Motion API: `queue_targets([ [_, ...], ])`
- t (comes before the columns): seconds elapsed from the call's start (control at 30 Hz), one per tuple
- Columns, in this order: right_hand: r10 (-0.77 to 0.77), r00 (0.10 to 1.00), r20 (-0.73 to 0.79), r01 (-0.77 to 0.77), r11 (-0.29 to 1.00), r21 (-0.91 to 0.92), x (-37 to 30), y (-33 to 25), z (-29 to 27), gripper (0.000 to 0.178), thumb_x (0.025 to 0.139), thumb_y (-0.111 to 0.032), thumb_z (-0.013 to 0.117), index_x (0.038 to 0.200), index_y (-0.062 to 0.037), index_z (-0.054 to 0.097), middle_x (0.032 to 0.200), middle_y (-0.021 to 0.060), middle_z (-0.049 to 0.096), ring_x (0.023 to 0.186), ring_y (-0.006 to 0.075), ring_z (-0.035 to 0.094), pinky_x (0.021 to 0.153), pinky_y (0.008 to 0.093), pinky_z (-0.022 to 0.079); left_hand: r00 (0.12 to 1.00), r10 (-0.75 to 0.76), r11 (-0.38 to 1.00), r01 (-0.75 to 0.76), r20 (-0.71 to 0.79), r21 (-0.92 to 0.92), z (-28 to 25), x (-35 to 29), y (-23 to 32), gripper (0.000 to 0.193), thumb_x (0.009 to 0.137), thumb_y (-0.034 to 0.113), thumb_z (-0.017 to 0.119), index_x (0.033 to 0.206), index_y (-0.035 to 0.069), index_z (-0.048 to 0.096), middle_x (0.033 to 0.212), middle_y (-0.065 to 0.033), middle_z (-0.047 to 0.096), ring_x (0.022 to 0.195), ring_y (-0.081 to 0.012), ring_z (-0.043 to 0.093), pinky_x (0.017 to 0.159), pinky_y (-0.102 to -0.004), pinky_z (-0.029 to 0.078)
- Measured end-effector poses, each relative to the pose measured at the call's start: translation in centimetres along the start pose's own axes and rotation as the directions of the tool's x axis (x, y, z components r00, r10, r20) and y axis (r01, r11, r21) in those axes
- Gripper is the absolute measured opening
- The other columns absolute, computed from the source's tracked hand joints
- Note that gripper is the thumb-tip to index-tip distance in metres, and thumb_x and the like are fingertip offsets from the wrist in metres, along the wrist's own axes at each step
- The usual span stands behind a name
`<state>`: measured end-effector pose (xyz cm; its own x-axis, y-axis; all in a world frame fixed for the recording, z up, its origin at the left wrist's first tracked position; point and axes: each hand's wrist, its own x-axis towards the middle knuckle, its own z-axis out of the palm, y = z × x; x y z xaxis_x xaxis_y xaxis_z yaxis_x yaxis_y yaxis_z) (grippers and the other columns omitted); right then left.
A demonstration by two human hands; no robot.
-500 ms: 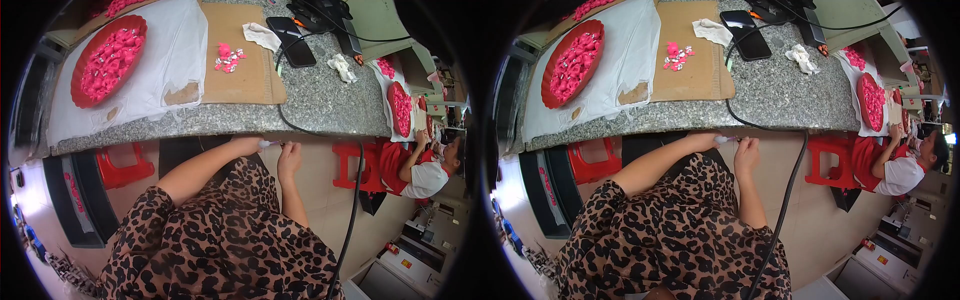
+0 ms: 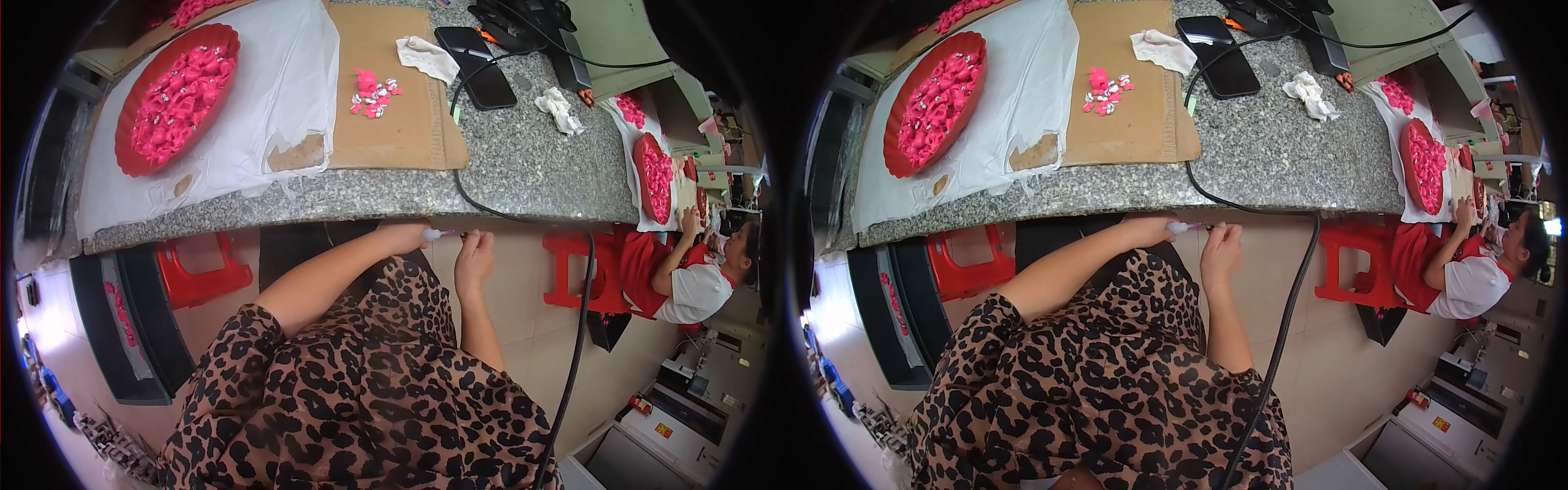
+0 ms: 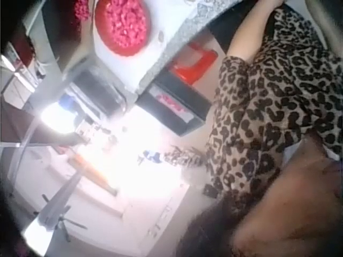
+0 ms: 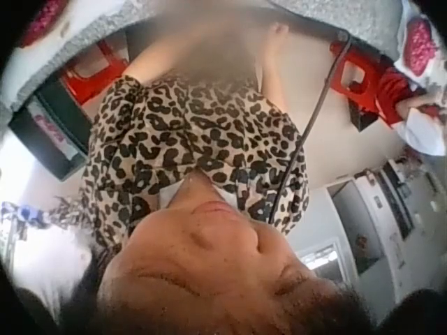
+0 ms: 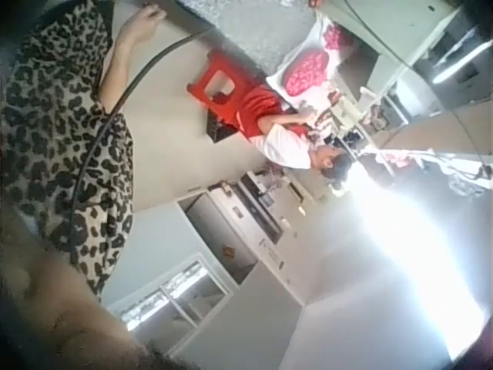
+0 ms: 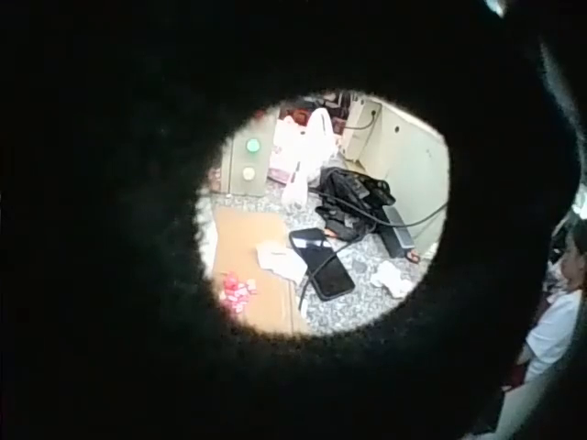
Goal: The person retrieves toy components from an oven onto the table, applies glue to them from a bottle, and attaches detail pieces to the components by hand.
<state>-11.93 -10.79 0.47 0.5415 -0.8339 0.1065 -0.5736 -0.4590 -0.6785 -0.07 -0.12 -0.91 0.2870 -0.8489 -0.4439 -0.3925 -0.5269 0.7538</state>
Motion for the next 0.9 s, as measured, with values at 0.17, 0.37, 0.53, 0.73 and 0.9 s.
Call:
queue_targets([
  [0.17,0.045,0.999,0.022,-0.044,0.998,-0.050,-0.1,-0.6,-0.4,0.025,0.084,-0.026,0.041,0.075,-0.0039,0.047,0.066,0.0127,0.057,0.061,0.0301,0.055,0.056,0.0382,0.041,1.000,-0.026,1.000,0.026,0.016,-0.009,-0.2,-0.2,0.3,0.028,0.072,0.019,0.056,0.097,0.006,0.053,0.094,-0.0124,0.057,0.088,-0.0260,0.054,0.076,-0.0347,0.041],
  [0.37,0.052,0.998,0.025,-0.050,0.997,-0.063,0.0,-0.9,-0.6,0.025,0.084,-0.027,0.041,0.075,-0.0037,0.046,0.065,0.0127,0.057,0.061,0.0308,0.055,0.056,0.0386,0.040,0.999,-0.047,0.999,0.047,0.015,0.020,-0.5,-0.6,0.8,0.030,0.072,0.019,0.057,0.099,0.006,0.052,0.095,-0.0126,0.056,0.089,-0.0260,0.054,0.076,-0.0348,0.041],
  [0.53,0.053,0.998,0.037,-0.051,0.997,-0.055,0.0,-0.6,-0.4,0.026,0.084,-0.028,0.040,0.076,-0.0039,0.046,0.066,0.0123,0.058,0.062,0.0310,0.056,0.057,0.0388,0.041,0.998,-0.050,0.998,0.052,0.044,-0.031,-0.5,-0.4,0.6,0.030,0.072,0.018,0.056,0.099,0.005,0.052,0.094,-0.0135,0.056,0.089,-0.0263,0.054,0.076,-0.0348,0.041],
  [0.73,0.062,0.997,0.035,-0.059,0.995,-0.082,0.1,-0.4,-0.3,0.026,0.084,-0.028,0.040,0.076,-0.0042,0.046,0.066,0.0124,0.058,0.062,0.0312,0.056,0.057,0.0387,0.041,0.998,-0.039,0.999,0.039,0.039,0.002,-0.8,-0.6,1.0,0.030,0.072,0.017,0.056,0.099,0.005,0.052,0.095,-0.0143,0.056,0.089,-0.0267,0.054,0.077,-0.0346,0.041],
  [0.9,-0.021,1.000,-0.021,0.019,0.996,-0.090,0.0,0.4,0.1,0.025,0.083,-0.029,0.042,0.073,-0.0060,0.043,0.058,0.0125,0.053,0.055,0.0337,0.052,0.049,0.0427,0.038,0.998,-0.053,0.999,0.053,0.035,0.009,-1.1,-0.8,1.4,0.030,0.072,0.016,0.057,0.100,0.005,0.052,0.096,-0.0143,0.056,0.090,-0.0268,0.054,0.077,-0.0345,0.040],
])
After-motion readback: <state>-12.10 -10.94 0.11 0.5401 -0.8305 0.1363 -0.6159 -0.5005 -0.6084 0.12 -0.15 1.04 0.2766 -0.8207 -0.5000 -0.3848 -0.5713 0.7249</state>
